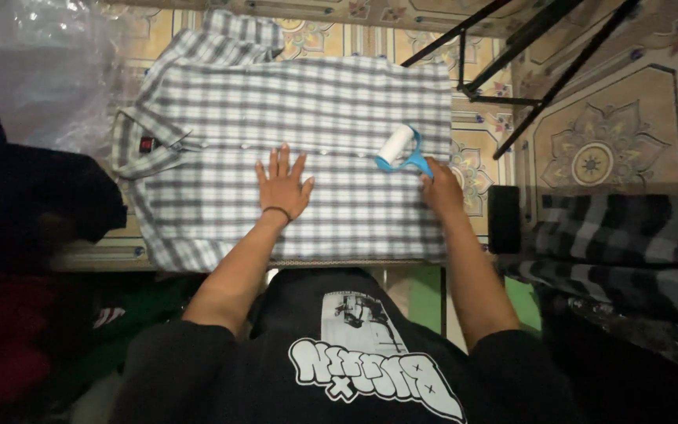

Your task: The person uses a lint roller to remove lint from a checkered shirt laid out on a table. They repeatedly roll the adhesive surface over the shirt's body and sleeves, occasionally repositioning the garment to access different areas.

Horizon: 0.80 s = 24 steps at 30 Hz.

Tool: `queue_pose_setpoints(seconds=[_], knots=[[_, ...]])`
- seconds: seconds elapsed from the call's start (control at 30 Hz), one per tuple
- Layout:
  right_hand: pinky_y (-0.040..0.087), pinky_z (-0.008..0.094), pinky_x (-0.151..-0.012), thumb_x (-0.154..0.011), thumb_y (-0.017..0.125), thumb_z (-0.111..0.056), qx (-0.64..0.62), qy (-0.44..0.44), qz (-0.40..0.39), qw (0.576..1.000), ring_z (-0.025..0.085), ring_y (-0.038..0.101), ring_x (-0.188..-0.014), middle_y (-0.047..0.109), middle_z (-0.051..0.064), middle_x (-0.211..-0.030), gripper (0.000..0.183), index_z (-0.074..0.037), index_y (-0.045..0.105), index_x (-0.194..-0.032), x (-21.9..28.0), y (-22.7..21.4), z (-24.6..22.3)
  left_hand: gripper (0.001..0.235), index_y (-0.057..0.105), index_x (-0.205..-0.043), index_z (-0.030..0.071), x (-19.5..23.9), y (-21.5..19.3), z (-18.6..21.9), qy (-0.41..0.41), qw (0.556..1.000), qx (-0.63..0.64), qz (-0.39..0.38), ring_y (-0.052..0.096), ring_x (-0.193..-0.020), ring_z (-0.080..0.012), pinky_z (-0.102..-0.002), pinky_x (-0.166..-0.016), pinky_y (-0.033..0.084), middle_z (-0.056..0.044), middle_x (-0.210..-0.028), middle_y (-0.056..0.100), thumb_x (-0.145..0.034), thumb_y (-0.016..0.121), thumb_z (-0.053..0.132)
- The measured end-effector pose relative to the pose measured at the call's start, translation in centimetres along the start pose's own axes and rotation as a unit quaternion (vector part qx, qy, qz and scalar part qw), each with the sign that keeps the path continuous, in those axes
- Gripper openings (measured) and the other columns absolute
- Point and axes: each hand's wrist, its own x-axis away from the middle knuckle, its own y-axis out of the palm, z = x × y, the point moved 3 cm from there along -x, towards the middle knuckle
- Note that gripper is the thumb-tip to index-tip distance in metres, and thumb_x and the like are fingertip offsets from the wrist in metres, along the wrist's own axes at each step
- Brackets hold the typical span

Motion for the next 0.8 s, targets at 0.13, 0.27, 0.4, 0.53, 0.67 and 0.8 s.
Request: queue_pose_setpoints(seconds=[0.13, 0.27, 0.4, 0.53, 0.67, 0.8], knots=[[0.054, 0.062, -0.095, -0.105, 0.054, -0.024, 0.034, 0.163, -0.004, 0.986, 0.046, 0.065, -0.114, 0.062, 0.022, -0.123, 0.052, -0.023, 0.044, -0.156, 2.8, -0.8, -3.9, 0.067, 0.025, -0.164, 0.029, -0.5, 0.8, -0.2, 0.023, 1.0, 0.01, 0.002, 0.003, -0.16, -0.0346, -0.064, -0.124, 0.0, -0.013, -0.174, 0.01, -0.105, 0.029, 0.06], [0.055, 0.062, -0.088, -0.107, 0.052, -0.031, -0.023, 0.192, 0.036, 0.98, 0.049, 0.067, -0.109, 0.065, 0.027, -0.113, 0.051, -0.009, 0.044, -0.152, 5.5, 0.4, -4.8, 0.068, 0.026, -0.164, 0.032, -0.6, 1.6, -0.3, -0.001, 1.0, -0.017, 0.01, 0.003, -0.16, -0.0326, -0.063, -0.125, -0.001, -0.01, -0.174, 0.011, -0.103, 0.029, 0.063], [0.057, 0.06, -0.085, -0.111, 0.045, -0.037, -0.037, 0.21, 0.065, 0.975, 0.048, 0.068, -0.107, 0.066, 0.027, -0.113, 0.054, -0.004, 0.041, -0.154, 7.1, 0.7, -6.0, 0.069, 0.025, -0.164, 0.03, -1.1, 1.9, -0.3, -0.004, 1.0, -0.024, 0.009, 0.002, -0.16, -0.0337, -0.064, -0.124, -0.001, -0.012, -0.174, 0.01, -0.104, 0.026, 0.062], [0.056, 0.063, -0.083, -0.109, 0.046, -0.037, -0.049, 0.207, 0.111, 0.971, 0.051, 0.067, -0.105, 0.065, 0.028, -0.112, 0.054, -0.004, 0.044, -0.153, 6.0, 1.5, -5.5, 0.069, 0.023, -0.165, 0.028, -0.9, 1.5, -0.2, 0.007, 1.0, -0.026, -0.005, 0.001, -0.16, -0.0338, -0.064, -0.124, -0.001, -0.013, -0.174, 0.008, -0.104, 0.024, 0.063], [0.057, 0.062, -0.08, -0.108, 0.054, -0.033, -0.03, 0.215, 0.147, 0.965, 0.049, 0.068, -0.101, 0.065, 0.024, -0.11, 0.053, -0.008, 0.045, -0.153, 3.8, 0.9, -5.1, 0.07, 0.026, -0.164, 0.03, -0.9, 1.6, -0.3, -0.006, 1.0, -0.021, 0.007, 0.001, -0.161, -0.0322, -0.062, -0.124, -0.003, -0.012, -0.174, 0.009, -0.104, 0.022, 0.065], [0.059, 0.06, -0.077, -0.105, 0.059, -0.033, 0.002, 0.217, 0.158, 0.963, 0.045, 0.071, -0.097, 0.065, 0.02, -0.101, 0.051, -0.011, 0.048, -0.149, 0.0, 2.3, -1.6, 0.069, 0.025, -0.164, 0.032, -0.9, 1.5, -0.2, -0.009, 1.0, -0.012, 0.004, 0.0, -0.161, -0.0308, -0.061, -0.124, -0.004, -0.01, -0.175, 0.008, -0.103, 0.022, 0.066]])
